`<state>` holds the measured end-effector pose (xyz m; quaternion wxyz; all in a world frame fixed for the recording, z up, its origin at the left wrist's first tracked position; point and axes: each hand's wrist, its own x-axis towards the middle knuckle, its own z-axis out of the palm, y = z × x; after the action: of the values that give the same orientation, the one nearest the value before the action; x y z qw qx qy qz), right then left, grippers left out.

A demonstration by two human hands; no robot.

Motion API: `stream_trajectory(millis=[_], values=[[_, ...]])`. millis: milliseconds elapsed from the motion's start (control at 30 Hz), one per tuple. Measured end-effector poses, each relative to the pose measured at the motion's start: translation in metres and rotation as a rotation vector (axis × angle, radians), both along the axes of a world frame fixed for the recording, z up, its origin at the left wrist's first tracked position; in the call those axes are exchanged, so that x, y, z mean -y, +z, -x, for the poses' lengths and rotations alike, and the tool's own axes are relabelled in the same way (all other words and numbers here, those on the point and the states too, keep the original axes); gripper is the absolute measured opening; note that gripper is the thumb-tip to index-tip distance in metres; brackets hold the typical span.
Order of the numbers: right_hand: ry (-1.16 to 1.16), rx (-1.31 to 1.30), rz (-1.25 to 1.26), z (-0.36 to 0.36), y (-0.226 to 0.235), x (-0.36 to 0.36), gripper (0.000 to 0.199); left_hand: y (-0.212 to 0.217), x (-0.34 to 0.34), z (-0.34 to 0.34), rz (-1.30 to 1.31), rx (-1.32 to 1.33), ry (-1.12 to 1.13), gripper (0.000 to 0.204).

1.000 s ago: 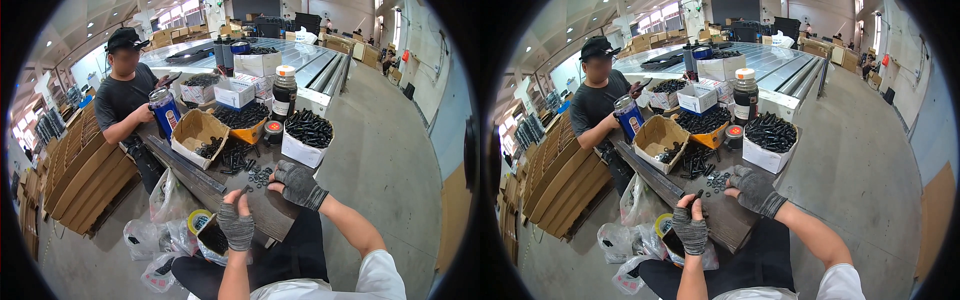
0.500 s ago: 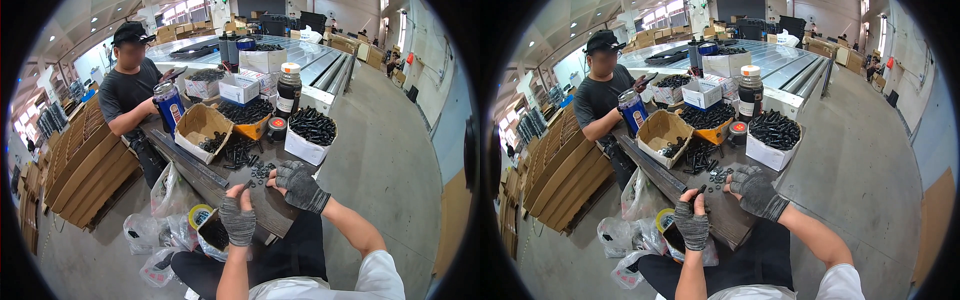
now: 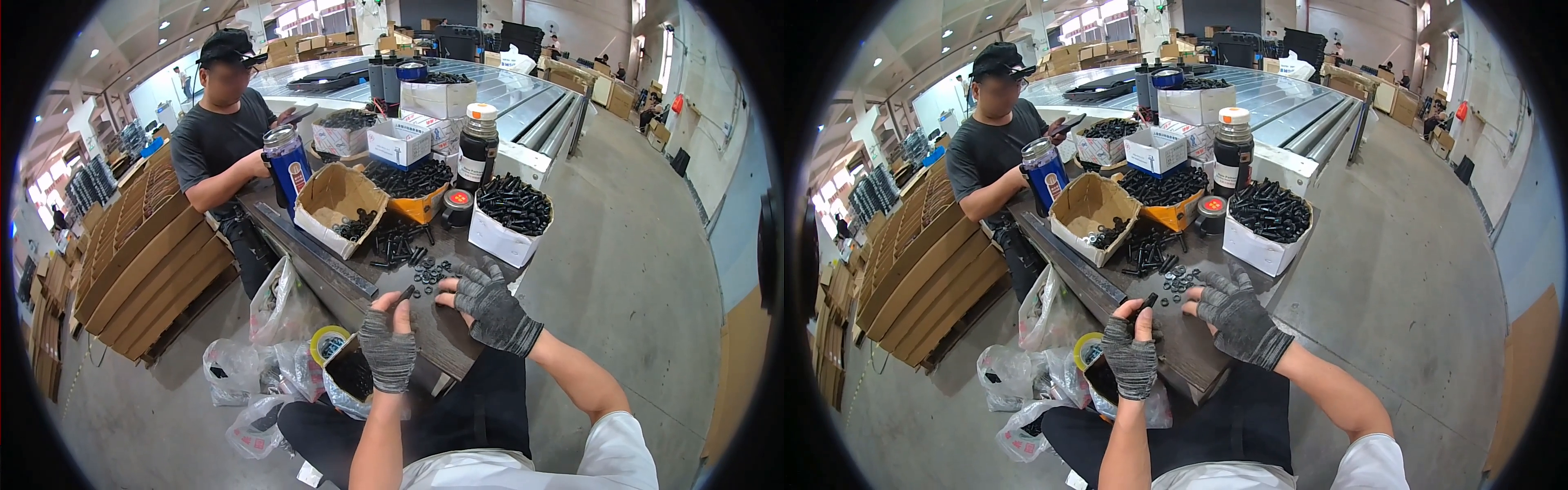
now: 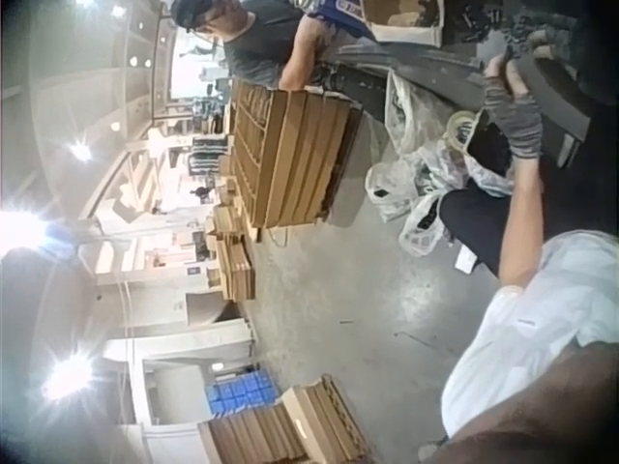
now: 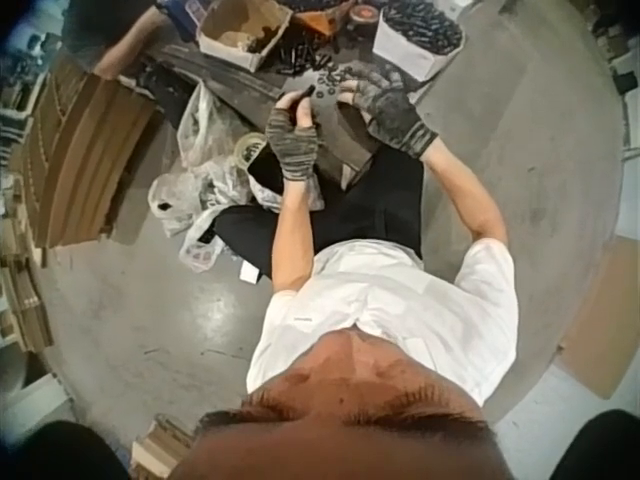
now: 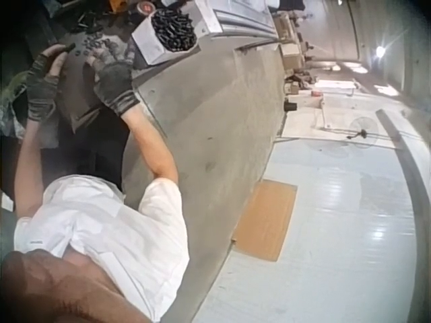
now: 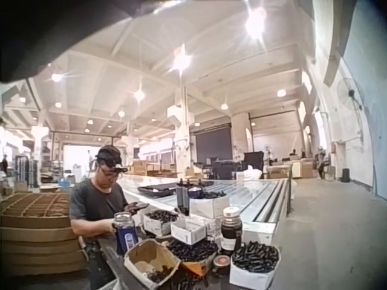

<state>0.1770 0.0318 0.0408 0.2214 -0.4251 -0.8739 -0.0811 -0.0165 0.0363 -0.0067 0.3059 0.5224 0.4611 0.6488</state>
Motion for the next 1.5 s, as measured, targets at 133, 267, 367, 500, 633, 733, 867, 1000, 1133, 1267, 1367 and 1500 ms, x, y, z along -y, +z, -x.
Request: stream_trajectory(millis=[133, 267, 367, 500, 633, 733, 867, 1000, 1133, 1267, 1367, 1500], values=[[-0.064, -0.17, -0.15, -0.007, -0.004, 0.0, 0.033, 0.01, 0.008, 0.003, 0.052, 0.054, -0.029, 0.017], [-0.108, -0.116, -0.052, 0.001, 0.0, 0.007, 0.026, 0.004, 0.018, 0.006, 0.082, 0.108, -0.048, 0.02], [-0.078, -0.036, -0.041, 0.009, 0.001, 0.011, 0.031, 0.002, 0.028, 0.009, 0.12, 0.247, -0.104, 0.02], [-0.006, -0.033, 0.001, 0.011, -0.003, 0.022, 0.033, 0.003, 0.038, 0.012, 0.115, 0.274, -0.092, 0.019], [0.002, -0.049, 0.023, 0.01, -0.004, 0.032, 0.036, 0.001, 0.046, 0.018, 0.112, 0.256, -0.094, 0.017], [0.04, -0.09, 0.048, 0.01, -0.006, 0.038, 0.038, -0.007, 0.054, 0.024, 0.137, 0.292, -0.105, 0.017], [-0.041, -0.17, 0.009, 0.011, 0.0, 0.045, 0.037, -0.001, 0.071, 0.028, 0.147, 0.282, -0.171, 0.019], [-0.037, -0.14, 0.02, 0.011, -0.002, 0.046, 0.038, -0.006, 0.081, 0.031, 0.149, 0.307, -0.182, 0.02], [-0.022, -0.212, 0.122, 0.018, -0.002, 0.04, 0.041, -0.012, 0.083, 0.03, 0.15, 0.298, -0.188, 0.018], [-0.063, -0.295, 0.074, 0.019, -0.005, 0.023, 0.038, -0.014, 0.087, 0.032, 0.177, 0.303, -0.207, 0.018], [-0.036, -0.31, 0.178, 0.018, -0.007, 0.013, 0.026, -0.012, 0.088, 0.034, 0.169, 0.304, -0.212, 0.018], [-0.008, -0.366, 0.203, 0.019, -0.014, 0.009, 0.017, -0.012, 0.089, 0.036, 0.174, 0.305, -0.223, 0.018]])
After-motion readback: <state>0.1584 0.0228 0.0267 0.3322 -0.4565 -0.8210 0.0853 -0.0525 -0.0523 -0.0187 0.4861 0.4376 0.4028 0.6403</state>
